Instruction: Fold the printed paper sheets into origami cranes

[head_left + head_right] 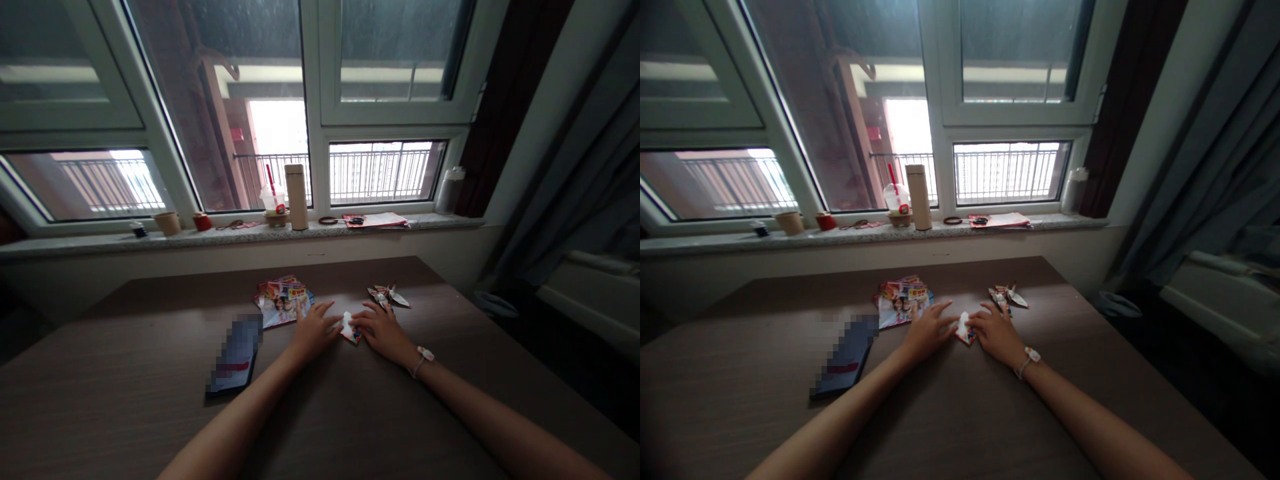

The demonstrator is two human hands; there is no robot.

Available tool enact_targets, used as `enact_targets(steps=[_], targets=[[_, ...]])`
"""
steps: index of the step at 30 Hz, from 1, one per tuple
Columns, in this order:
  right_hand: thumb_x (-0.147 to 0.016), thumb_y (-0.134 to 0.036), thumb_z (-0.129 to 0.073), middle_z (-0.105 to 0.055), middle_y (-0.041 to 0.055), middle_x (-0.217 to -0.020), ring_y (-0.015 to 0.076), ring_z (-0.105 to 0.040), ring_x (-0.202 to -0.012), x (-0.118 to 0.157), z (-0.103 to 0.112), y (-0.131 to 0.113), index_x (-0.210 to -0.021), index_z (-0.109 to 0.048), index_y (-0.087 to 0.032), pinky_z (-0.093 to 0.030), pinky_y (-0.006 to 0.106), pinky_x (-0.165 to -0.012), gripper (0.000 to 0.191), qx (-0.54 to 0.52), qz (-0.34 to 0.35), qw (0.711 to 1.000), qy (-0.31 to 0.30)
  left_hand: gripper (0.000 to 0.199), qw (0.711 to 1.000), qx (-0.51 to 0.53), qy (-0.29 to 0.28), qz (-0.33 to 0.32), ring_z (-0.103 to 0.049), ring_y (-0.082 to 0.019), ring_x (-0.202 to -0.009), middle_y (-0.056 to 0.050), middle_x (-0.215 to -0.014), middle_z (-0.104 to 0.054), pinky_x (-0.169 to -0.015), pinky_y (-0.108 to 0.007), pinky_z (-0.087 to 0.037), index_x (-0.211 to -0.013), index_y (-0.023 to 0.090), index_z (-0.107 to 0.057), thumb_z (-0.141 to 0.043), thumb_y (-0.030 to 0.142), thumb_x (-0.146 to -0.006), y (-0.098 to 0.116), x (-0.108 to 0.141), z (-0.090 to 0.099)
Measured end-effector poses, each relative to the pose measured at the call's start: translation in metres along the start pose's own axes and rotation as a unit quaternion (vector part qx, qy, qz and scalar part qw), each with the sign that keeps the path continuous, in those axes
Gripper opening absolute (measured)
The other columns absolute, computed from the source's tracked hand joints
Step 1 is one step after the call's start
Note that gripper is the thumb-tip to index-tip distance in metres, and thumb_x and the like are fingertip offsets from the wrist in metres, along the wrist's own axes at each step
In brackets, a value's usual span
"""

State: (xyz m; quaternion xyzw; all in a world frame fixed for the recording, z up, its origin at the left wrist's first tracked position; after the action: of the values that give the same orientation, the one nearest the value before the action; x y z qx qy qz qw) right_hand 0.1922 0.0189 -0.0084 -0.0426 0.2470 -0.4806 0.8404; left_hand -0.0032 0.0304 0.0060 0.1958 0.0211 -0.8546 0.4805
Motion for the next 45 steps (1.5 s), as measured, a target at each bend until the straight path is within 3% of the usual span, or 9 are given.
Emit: enact_targets(steps=[6, 13, 22, 27, 31, 35, 41, 45], targets=[[-0.092, -0.022, -0.051, -0.068, 0.0012, -0.125, 0.0295, -0.043, -0.134, 0.0, -0.002, 0.003, -0.113, -0.069, -0.033, -0.019, 0.064, -0.112, 0.029, -0.01, 0.004, 1.0, 0.007, 0.033, 0.999, -0.023, -0.029, 0.032, -0.04, -0.038, -0.135, -0.001, -0.155, -0.039, -0.109, -0.078, -0.009, -0.122, 0.044, -0.064, -0.058, 0.043, -0.09, 0.003, -0.004, -0.006], [-0.092, -0.019, -0.051, -0.067, -0.0003, -0.127, 0.0297, -0.039, -0.138, -0.001, -0.003, 0.003, -0.113, -0.068, -0.033, -0.018, 0.065, -0.113, 0.031, -0.013, 0.002, 1.0, 0.003, 0.042, 0.998, -0.052, -0.019, 0.015, -0.031, -0.047, -0.139, 0.0, -0.161, -0.025, -0.105, -0.08, -0.01, -0.13, 0.045, -0.059, -0.055, 0.05, -0.088, 0.003, -0.006, -0.009], [-0.093, -0.015, -0.044, -0.06, 0.0028, -0.135, 0.0281, -0.036, -0.139, -0.001, -0.003, -0.002, -0.117, -0.063, -0.027, -0.022, 0.063, -0.115, 0.033, 0.0, 0.009, 1.0, -0.009, 0.042, 0.997, -0.073, 0.01, -0.01, -0.03, -0.047, -0.14, -0.001, -0.16, -0.03, -0.107, -0.079, -0.01, -0.128, 0.043, -0.061, -0.056, 0.049, -0.087, 0.005, -0.007, -0.007], [-0.09, -0.013, -0.049, -0.068, 0.0034, -0.118, 0.0261, -0.047, -0.128, -0.001, 0.004, -0.007, -0.107, -0.066, -0.025, -0.031, 0.055, -0.113, 0.027, 0.018, 0.044, 0.999, 0.019, 0.04, 0.996, -0.086, 0.012, -0.024, -0.029, -0.047, -0.14, 0.0, -0.159, -0.031, -0.106, -0.079, -0.011, -0.126, 0.042, -0.062, -0.055, 0.048, -0.088, 0.006, -0.007, -0.004], [-0.089, -0.018, -0.056, -0.071, 0.0042, -0.103, 0.0255, -0.053, -0.117, 0.002, 0.011, -0.006, -0.108, -0.068, -0.025, -0.03, 0.053, -0.114, 0.023, 0.037, 0.042, 0.996, 0.063, 0.04, 0.996, -0.081, 0.009, -0.021, -0.028, -0.048, -0.14, 0.001, -0.159, -0.031, -0.107, -0.079, -0.009, -0.127, 0.043, -0.062, -0.055, 0.049, -0.087, 0.006, -0.007, -0.003], [-0.089, -0.023, -0.06, -0.072, 0.0054, -0.1, 0.0262, -0.056, -0.112, 0.006, 0.014, -0.002, -0.108, -0.07, -0.024, -0.031, 0.052, -0.112, 0.021, 0.032, 0.028, 0.996, 0.075, 0.041, 0.998, -0.067, -0.001, -0.008, -0.028, -0.048, -0.14, 0.001, -0.159, -0.03, -0.107, -0.078, -0.007, -0.128, 0.045, -0.06, -0.056, 0.049, -0.087, 0.004, -0.006, -0.004], [-0.089, -0.028, -0.061, -0.072, 0.0052, -0.099, 0.0277, -0.057, -0.111, 0.005, 0.014, 0.003, -0.107, -0.071, -0.027, -0.024, 0.056, -0.114, 0.021, 0.019, 0.012, 0.996, 0.088, 0.042, 0.999, -0.034, -0.006, 0.02, -0.029, -0.046, -0.14, -0.001, -0.159, -0.03, -0.108, -0.077, 0.0, -0.128, 0.046, -0.06, -0.058, 0.05, -0.086, 0.003, -0.005, -0.008], [-0.089, -0.033, -0.062, -0.066, 0.0091, -0.103, 0.0281, -0.055, -0.108, 0.004, 0.009, 0.009, -0.109, -0.072, -0.024, -0.038, 0.05, -0.104, 0.024, 0.015, -0.017, 0.996, 0.085, 0.037, 0.999, 0.005, -0.021, 0.044, -0.035, -0.039, -0.139, -0.008, -0.155, -0.036, -0.108, -0.078, -0.002, -0.124, 0.041, -0.063, -0.059, 0.047, -0.088, 0.001, -0.005, -0.01]])
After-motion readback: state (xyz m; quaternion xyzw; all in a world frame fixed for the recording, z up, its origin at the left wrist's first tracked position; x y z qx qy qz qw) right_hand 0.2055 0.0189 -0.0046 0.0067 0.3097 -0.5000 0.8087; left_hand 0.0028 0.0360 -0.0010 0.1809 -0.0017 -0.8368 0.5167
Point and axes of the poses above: each hand's wrist, its own x-axis away from the middle knuckle, its own z-axis out of the back of the hand, y = z × x, the point moved 3 cm from there along -x, towards the middle knuckle
